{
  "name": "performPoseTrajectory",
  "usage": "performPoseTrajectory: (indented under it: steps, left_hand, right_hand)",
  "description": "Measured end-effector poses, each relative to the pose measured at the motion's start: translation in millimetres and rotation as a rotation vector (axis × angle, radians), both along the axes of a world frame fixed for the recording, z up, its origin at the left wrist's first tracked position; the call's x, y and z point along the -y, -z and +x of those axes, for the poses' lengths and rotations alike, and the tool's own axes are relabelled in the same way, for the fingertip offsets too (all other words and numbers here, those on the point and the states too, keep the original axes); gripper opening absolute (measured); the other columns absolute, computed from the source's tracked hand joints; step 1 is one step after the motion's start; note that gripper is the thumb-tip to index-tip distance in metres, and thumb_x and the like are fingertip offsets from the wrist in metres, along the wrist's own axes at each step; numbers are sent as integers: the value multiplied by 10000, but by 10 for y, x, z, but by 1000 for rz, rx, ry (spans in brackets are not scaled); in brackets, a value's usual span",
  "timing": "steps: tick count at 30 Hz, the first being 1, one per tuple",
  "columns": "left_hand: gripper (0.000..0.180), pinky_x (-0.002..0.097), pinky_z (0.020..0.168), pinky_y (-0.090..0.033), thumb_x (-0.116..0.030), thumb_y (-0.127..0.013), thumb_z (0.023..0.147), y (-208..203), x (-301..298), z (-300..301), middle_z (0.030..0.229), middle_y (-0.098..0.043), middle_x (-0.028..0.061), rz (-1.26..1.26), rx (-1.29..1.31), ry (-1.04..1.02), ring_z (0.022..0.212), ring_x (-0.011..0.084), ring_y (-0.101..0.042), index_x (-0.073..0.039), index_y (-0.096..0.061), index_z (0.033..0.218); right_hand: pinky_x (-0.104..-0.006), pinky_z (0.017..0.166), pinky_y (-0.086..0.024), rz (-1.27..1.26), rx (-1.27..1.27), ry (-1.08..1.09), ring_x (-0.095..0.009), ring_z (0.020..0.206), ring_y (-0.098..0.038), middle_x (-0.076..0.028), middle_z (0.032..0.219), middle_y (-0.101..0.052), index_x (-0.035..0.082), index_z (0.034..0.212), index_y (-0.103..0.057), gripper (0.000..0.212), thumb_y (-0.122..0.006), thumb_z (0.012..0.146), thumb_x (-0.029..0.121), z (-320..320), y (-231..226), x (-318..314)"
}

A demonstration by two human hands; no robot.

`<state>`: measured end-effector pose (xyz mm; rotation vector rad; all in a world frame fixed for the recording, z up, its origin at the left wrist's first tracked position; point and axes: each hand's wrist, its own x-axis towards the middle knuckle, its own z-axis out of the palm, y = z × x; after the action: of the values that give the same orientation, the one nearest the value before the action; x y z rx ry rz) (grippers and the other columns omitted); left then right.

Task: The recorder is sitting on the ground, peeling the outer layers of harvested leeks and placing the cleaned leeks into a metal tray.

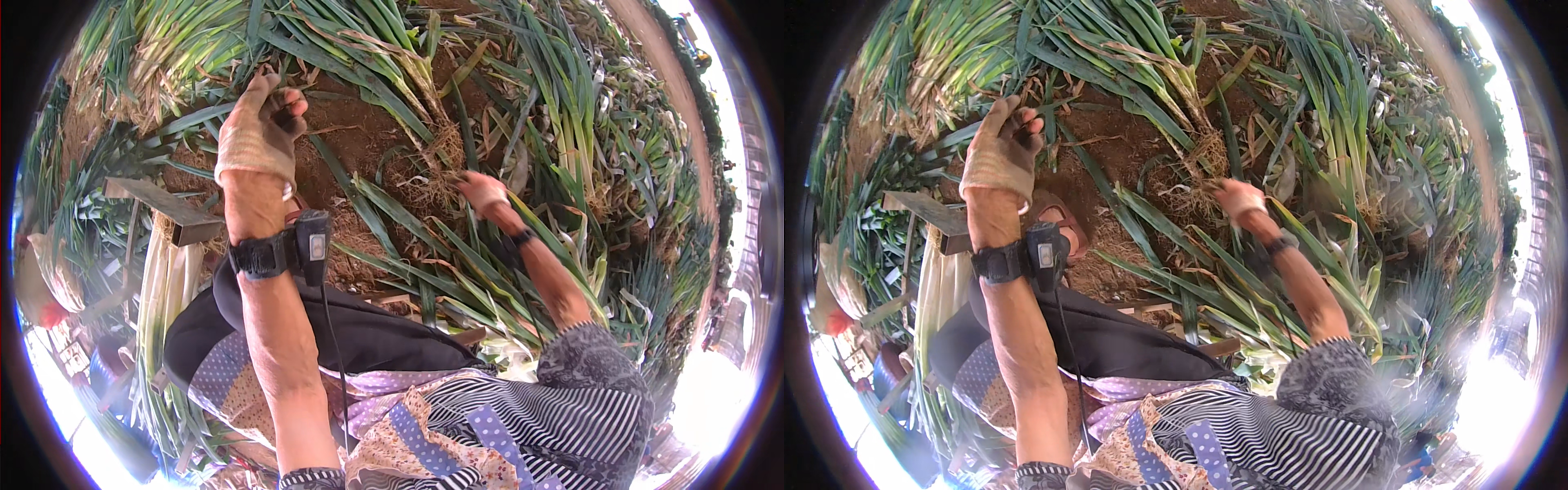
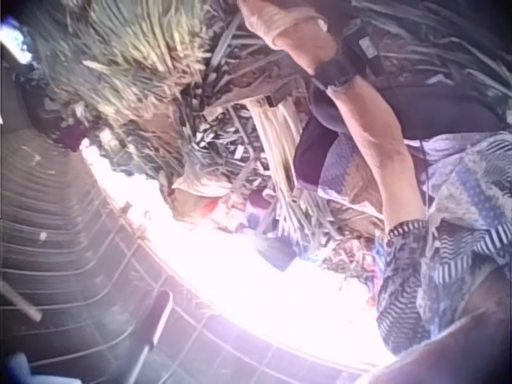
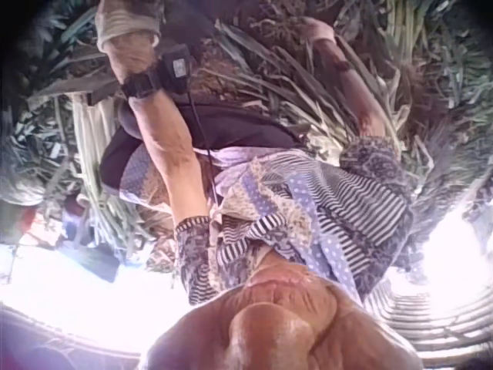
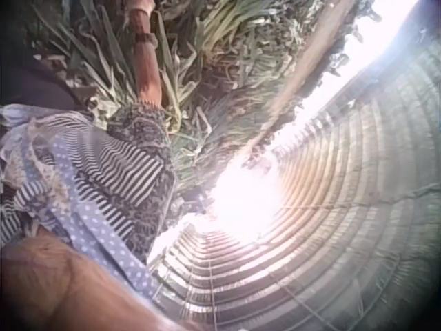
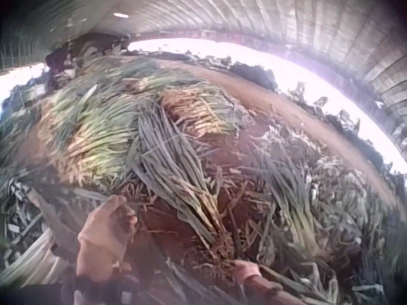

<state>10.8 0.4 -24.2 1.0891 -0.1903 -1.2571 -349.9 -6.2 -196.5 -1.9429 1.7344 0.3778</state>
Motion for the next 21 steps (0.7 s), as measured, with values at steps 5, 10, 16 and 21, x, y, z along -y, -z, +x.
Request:
performPoseTrajectory:
  steps: [5,10,16,21]
  left_hand:
    - [289,291,576,-483,-266,-647,856,-37,41,13,794,-636,77,-7,0,-13,687,210,-597,-40,-591,1028]
    - [264,282,568,-472,-262,-628,867,-29,27,-1,788,-629,85,37,1,19,682,211,-594,-44,-600,1012]
    - [263,298,590,-457,-279,-610,878,-26,-15,36,783,-621,77,36,7,-16,698,205,-582,-52,-597,1012]
    - [237,316,581,-461,-243,-611,878,-26,91,-127,772,-621,95,-12,-91,0,678,217,-583,-33,-600,987]
  right_hand:
    - [-428,862,-477,25,1,173,-345,1045,-577,-176,1103,-606,77,1134,-548,431,-582,787,329,531,813,442]
    - [-429,852,-482,-78,-110,408,-321,1047,-574,-155,1119,-588,56,1124,-546,503,-682,746,359,802,1124,347]
    - [-380,514,-432,341,459,348,-199,544,-551,-93,608,-582,-15,692,-639,464,-677,703,448,1438,964,102]
    - [-305,571,-463,604,1240,919,-174,606,-577,-47,765,-646,39,892,-660,115,-626,818,121,1043,1162,64]
